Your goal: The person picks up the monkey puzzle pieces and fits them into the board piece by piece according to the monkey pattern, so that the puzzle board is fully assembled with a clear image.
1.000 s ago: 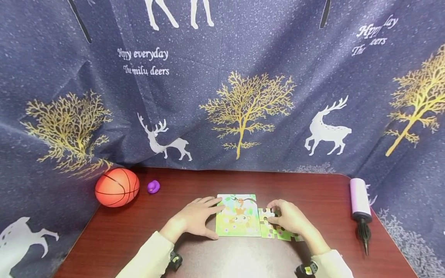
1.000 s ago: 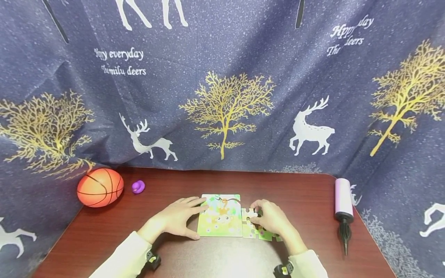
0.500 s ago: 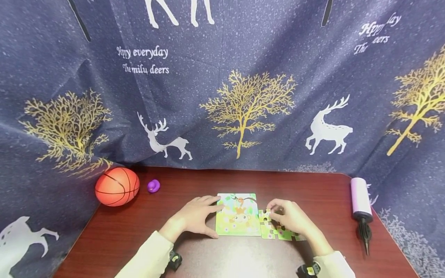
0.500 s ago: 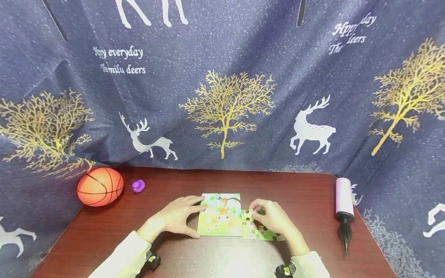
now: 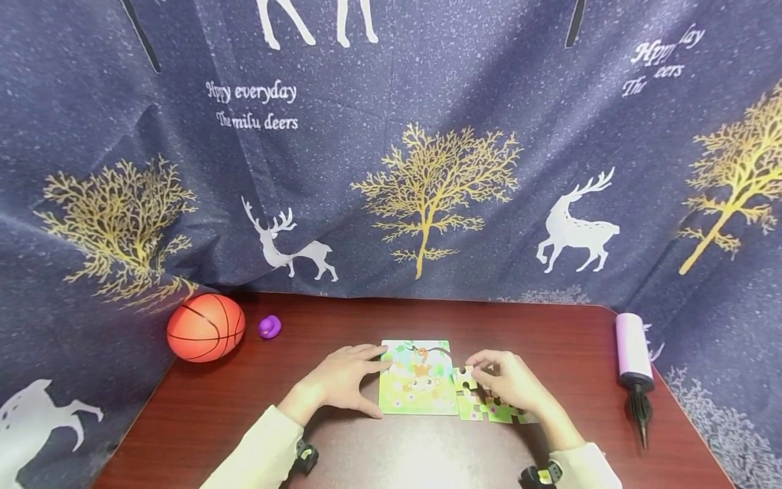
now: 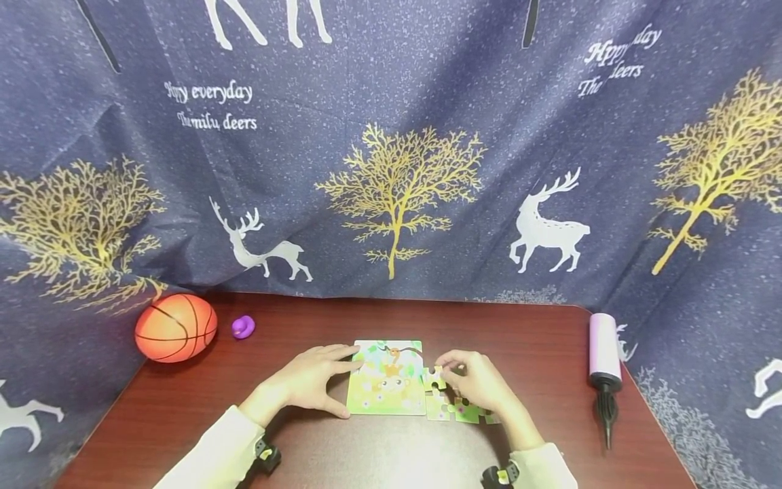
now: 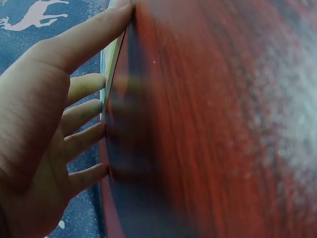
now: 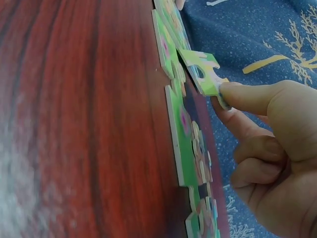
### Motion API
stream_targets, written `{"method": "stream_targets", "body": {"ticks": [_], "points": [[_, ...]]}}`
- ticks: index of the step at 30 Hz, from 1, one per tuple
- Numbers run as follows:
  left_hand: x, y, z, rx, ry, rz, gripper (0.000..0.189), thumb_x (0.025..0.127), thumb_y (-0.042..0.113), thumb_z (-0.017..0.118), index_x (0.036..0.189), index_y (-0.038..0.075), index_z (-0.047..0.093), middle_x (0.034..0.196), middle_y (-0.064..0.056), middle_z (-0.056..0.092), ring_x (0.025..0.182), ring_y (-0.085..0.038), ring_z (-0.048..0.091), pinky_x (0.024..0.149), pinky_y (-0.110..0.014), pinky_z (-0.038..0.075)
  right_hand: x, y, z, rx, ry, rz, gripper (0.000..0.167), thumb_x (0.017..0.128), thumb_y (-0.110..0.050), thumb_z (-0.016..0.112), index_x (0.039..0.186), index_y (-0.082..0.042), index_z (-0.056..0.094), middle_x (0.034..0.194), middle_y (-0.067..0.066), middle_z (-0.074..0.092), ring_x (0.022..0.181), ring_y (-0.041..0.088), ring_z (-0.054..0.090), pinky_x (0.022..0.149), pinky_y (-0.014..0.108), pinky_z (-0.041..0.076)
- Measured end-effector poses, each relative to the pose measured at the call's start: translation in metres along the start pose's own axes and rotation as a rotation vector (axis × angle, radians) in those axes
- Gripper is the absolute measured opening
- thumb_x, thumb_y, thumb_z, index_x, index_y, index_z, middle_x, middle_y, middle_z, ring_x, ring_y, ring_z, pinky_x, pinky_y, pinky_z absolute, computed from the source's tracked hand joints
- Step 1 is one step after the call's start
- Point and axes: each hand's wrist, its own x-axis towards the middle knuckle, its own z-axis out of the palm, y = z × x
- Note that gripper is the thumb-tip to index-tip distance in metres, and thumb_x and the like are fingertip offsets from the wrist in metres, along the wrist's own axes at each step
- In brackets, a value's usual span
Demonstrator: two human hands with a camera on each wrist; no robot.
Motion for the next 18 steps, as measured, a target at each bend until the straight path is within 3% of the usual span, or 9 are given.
{"method": "stream_targets", "body": {"ticks": [4,7,14,18], "points": [[0.0,0.0,-0.001,-0.008,0.012,0.005,0.097,0.072,0.076,0.079,0.152,0.026,0.056,0.162,-0.001,0.043,0.149,-0.029,0.039,0.117,-0.055,0.034,0.003,-0.005,0.002,0.034,0.012,0.023,0.014,0.096,-0.015,0.075,0.11,-0.017,0.077,0.094,-0.003,0.074,0.057,0.013,0.061,0.048,0.03,0.049],[0.0,-0.001,0.0,-0.012,0.013,0.002,0.097,0.073,0.076,0.079,0.153,0.027,0.055,0.162,0.0,0.043,0.149,-0.028,0.038,0.118,-0.054,0.033,0.005,-0.011,0.003,0.048,0.033,0.059,0.013,0.096,-0.013,0.074,0.108,-0.016,0.077,0.089,-0.001,0.074,0.055,0.014,0.059,0.048,0.029,0.048],[0.0,-0.002,0.002,-0.008,0.025,0.007,0.096,0.073,0.077,0.078,0.153,0.027,0.055,0.162,0.0,0.043,0.149,-0.027,0.038,0.118,-0.054,0.033,0.014,-0.032,0.012,0.093,0.09,0.133,0.01,0.093,-0.011,0.075,0.103,-0.011,0.077,0.081,-0.001,0.074,0.065,0.016,0.066,0.063,0.028,0.049],[-0.002,-0.001,0.001,-0.011,0.023,0.006,0.096,0.074,0.076,0.078,0.153,0.027,0.055,0.162,0.0,0.043,0.149,-0.027,0.038,0.118,-0.054,0.033,0.02,-0.043,0.029,0.142,0.066,0.164,0.011,0.092,-0.012,0.076,0.103,-0.008,0.076,0.082,0.001,0.074,0.055,0.015,0.06,0.056,0.029,0.049]]}}
